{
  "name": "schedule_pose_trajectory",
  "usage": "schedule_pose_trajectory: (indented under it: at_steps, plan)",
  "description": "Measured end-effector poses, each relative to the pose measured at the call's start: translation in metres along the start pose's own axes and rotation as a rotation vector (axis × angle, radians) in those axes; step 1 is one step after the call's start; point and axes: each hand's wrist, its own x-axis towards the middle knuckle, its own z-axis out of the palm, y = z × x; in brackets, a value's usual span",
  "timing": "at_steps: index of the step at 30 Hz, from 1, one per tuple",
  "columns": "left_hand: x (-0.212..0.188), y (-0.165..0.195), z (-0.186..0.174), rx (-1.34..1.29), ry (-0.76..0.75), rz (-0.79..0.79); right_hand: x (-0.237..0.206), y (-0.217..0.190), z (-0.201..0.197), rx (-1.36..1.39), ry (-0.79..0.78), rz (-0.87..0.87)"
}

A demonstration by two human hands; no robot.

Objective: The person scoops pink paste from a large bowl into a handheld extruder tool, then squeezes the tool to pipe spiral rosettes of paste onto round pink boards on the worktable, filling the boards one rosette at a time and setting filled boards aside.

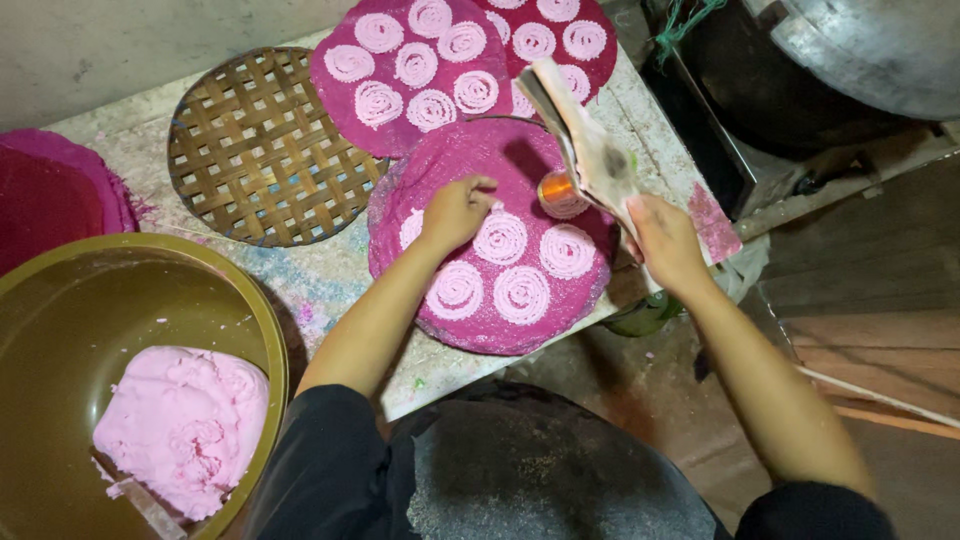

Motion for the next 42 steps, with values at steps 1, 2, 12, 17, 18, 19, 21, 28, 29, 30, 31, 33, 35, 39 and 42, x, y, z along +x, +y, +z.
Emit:
schedule_pose_trajectory:
  at_steps: [1,2,12,17,18,19,21,28,29,30,31,33,35,39,42]
  plan:
    - [-0.003,-0.001,0.000,0.095,0.024,-0.019,-0.007,0.006,-0.001,0.023,0.015,0.008]
    - [-0.006,-0.001,0.002,0.129,0.036,0.000,-0.014,0.013,-0.003,0.045,0.028,0.015]
    - [-0.011,-0.018,0.029,0.577,0.106,0.288,-0.071,0.069,-0.027,0.223,0.136,-0.018]
    - [-0.036,0.034,0.007,0.430,0.196,0.535,-0.080,0.030,-0.061,0.194,0.011,-0.106]
    - [-0.046,0.052,0.002,0.329,0.122,0.598,-0.077,0.015,-0.067,0.126,-0.044,-0.176]
    - [-0.057,0.073,0.000,0.319,0.071,0.627,-0.073,-0.001,-0.069,0.059,-0.104,-0.244]
    - [-0.076,0.120,-0.002,0.293,-0.023,0.688,-0.071,-0.040,-0.077,-0.147,-0.228,-0.415]
    - [-0.181,0.219,-0.033,0.081,-0.672,0.173,-0.050,-0.186,-0.055,-0.536,-0.621,-1.508]
    - [-0.200,0.217,-0.041,0.180,-0.685,0.156,-0.053,-0.195,-0.040,-0.518,-0.713,-1.535]
    - [-0.219,0.209,-0.051,0.278,-0.698,0.136,-0.055,-0.199,-0.021,-0.497,-0.805,-1.559]
    - [-0.237,0.200,-0.063,0.376,-0.712,0.112,-0.057,-0.202,-0.003,-0.471,-0.898,-1.578]
    - [-0.265,0.178,-0.090,0.494,-0.719,0.075,-0.081,-0.196,0.041,-0.312,-1.190,-1.163]
    - [-0.294,0.152,-0.123,0.499,-0.695,0.031,-0.097,-0.191,0.083,-0.132,-1.434,-0.836]
    - [-0.362,0.074,-0.196,0.380,-0.581,-0.088,-0.121,-0.194,0.175,0.113,-1.494,-0.681]
    - [-0.422,-0.030,-0.268,0.120,-0.326,-0.247,-0.126,-0.206,0.231,0.176,-1.477,-0.724]
